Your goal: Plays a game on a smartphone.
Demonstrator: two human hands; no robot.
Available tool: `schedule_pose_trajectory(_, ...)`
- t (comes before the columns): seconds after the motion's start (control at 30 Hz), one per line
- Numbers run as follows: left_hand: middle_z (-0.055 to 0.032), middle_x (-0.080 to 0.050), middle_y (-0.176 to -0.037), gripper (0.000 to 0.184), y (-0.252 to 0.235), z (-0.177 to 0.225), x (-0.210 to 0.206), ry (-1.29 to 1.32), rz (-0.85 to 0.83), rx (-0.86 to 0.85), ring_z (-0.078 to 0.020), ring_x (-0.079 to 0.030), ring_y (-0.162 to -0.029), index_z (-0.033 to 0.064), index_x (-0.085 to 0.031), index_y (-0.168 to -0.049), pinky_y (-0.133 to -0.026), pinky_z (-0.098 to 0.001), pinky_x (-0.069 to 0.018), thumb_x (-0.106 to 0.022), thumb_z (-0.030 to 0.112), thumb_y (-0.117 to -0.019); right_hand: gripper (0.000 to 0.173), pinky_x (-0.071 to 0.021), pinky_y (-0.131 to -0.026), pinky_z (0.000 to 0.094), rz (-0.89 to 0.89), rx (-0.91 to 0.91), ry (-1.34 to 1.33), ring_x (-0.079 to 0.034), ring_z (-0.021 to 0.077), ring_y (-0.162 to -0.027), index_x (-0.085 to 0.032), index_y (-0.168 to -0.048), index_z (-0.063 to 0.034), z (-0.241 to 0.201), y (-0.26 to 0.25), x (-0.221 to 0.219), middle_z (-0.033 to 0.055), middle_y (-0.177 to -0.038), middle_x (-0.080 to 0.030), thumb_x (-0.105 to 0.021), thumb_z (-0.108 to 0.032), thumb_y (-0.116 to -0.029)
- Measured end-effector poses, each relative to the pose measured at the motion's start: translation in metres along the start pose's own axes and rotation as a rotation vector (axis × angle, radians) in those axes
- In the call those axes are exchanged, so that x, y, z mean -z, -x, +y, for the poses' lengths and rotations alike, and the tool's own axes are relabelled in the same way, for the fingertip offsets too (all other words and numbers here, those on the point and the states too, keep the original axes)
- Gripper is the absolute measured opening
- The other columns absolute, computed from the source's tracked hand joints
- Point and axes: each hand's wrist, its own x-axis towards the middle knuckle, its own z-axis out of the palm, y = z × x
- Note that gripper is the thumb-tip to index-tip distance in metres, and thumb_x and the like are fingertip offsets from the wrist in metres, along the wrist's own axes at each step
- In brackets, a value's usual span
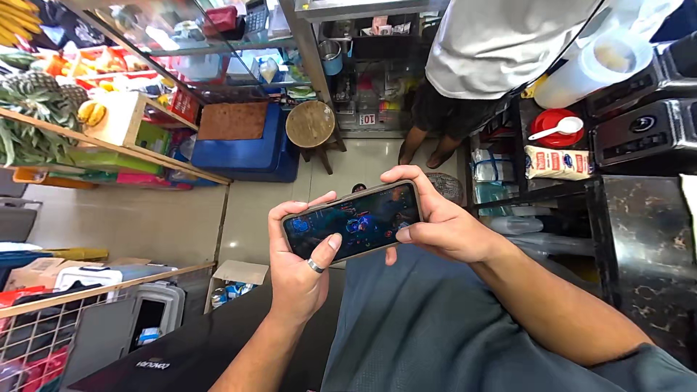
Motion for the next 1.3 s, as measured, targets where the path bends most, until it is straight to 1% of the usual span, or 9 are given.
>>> schedule_pose_trajectory(0.57,-0.0194,-0.066,-0.128,0.053,0.0,0.001,-0.002,-0.033,0.049,-0.009,-0.0317,-0.067,-0.117,0.0155,-0.048,-0.126,-0.093,-0.0444,-0.0594,-0.076,0.0,-0.0841,0.067,-0.0642,-0.075,0.0407,-0.01,0.005,-0.003,-0.069,0.0278,-0.105,-0.033,-0.149,-0.0254,0.003,0.0,-0.002,0.0142,-0.131,-0.058,-0.045,0.007,-0.0921)
schedule_pose_trajectory(0.63,-0.0193,-0.067,-0.127,0.052,0.0,0.002,-0.003,-0.039,0.053,-0.015,-0.0312,-0.068,-0.116,0.0152,-0.048,-0.125,-0.093,-0.0437,-0.0596,-0.076,0.0,-0.084,0.063,-0.0647,-0.075,0.0412,0.005,0.002,0.007,-0.07,0.0278,-0.102,-0.036,-0.145,-0.0246,0.003,-0.001,-0.003,0.0142,-0.128,-0.06,-0.045,0.01,-0.0934)
schedule_pose_trajectory(0.73,-0.0194,-0.066,-0.128,0.052,0.0,0.001,-0.002,-0.039,0.052,-0.014,-0.0314,-0.068,-0.116,0.0149,-0.047,-0.126,-0.093,-0.0443,-0.0593,-0.076,0.0,-0.0844,0.065,-0.0641,-0.076,0.0402,-0.001,0.002,0.008,-0.07,0.0269,-0.102,-0.035,-0.147,-0.026,0.003,0.0,-0.002,0.0138,-0.129,-0.059,-0.047,0.007,-0.0918)
schedule_pose_trajectory(0.8,-0.019,-0.067,-0.127,0.052,0.0,0.001,-0.002,-0.046,0.057,-0.018,-0.0306,-0.068,-0.115,0.0151,-0.048,-0.125,-0.092,-0.0436,-0.0598,-0.076,0.0,-0.0839,0.063,-0.0648,-0.074,0.041,0.017,0.003,0.022,-0.07,0.0274,-0.101,-0.037,-0.144,-0.0246,0.003,0.0,-0.003,0.014,-0.127,-0.06,-0.047,0.01,-0.0927)
schedule_pose_trajectory(0.93,-0.0187,-0.067,-0.126,0.052,0.0,0.001,-0.003,-0.039,0.065,-0.021,-0.0307,-0.068,-0.116,0.0151,-0.049,-0.125,-0.092,-0.0441,-0.0599,-0.078,0.002,-0.0837,0.066,-0.0646,-0.075,0.0413,0.006,-0.001,0.019,-0.07,0.0277,-0.104,-0.036,-0.146,-0.0255,0.003,0.001,-0.002,0.0135,-0.13,-0.059,-0.048,0.009,-0.0912)
schedule_pose_trajectory(1.0,-0.0178,-0.067,-0.127,0.052,0.0,0.001,-0.001,-0.021,0.04,-0.018,-0.0302,-0.068,-0.116,0.0164,-0.049,-0.126,-0.093,-0.0445,-0.0594,-0.077,0.003,-0.0842,0.064,-0.0649,-0.075,0.0418,0.015,-0.005,0.021,-0.07,0.0277,-0.103,-0.037,-0.144,-0.0252,0.002,0.001,-0.003,0.0134,-0.129,-0.059,-0.047,0.011,-0.0921)
schedule_pose_trajectory(1.1,-0.0162,-0.061,-0.137,0.048,-0.002,0.002,0.008,0.088,-0.106,0.014,-0.0309,-0.064,-0.121,0.0208,-0.05,-0.131,-0.096,-0.047,-0.0568,-0.07,0.008,-0.0893,0.064,-0.0644,-0.075,0.04,-0.003,0.004,0.002,-0.07,0.0269,-0.103,-0.035,-0.145,-0.0264,0.001,0.001,-0.001,0.0129,-0.13,-0.059,-0.048,0.007,-0.0919)
schedule_pose_trajectory(1.17,-0.0156,-0.057,-0.141,0.048,-0.003,0.002,0.012,0.146,-0.178,0.032,-0.032,-0.063,-0.122,0.0219,-0.05,-0.132,-0.094,-0.0488,-0.0575,-0.065,0.007,-0.0898,0.063,-0.065,-0.074,0.0415,0.012,0.011,0.001,-0.071,0.0296,-0.103,-0.036,-0.144,-0.0248,0.0,0.001,-0.001,0.0152,-0.129,-0.06,-0.046,0.01,-0.0918)
schedule_pose_trajectory(1.3,-0.0147,-0.055,-0.144,0.051,-0.004,0.001,0.015,0.173,-0.206,0.053,-0.0328,-0.062,-0.122,0.0225,-0.05,-0.132,-0.091,-0.0506,-0.0581,-0.061,0.003,-0.0873,0.064,-0.0648,-0.074,0.0424,0.009,0.019,-0.005,-0.069,0.031,-0.105,-0.035,-0.145,-0.025,0.001,0.001,-0.001,0.0164,-0.13,-0.059,-0.046,0.009,-0.0922)
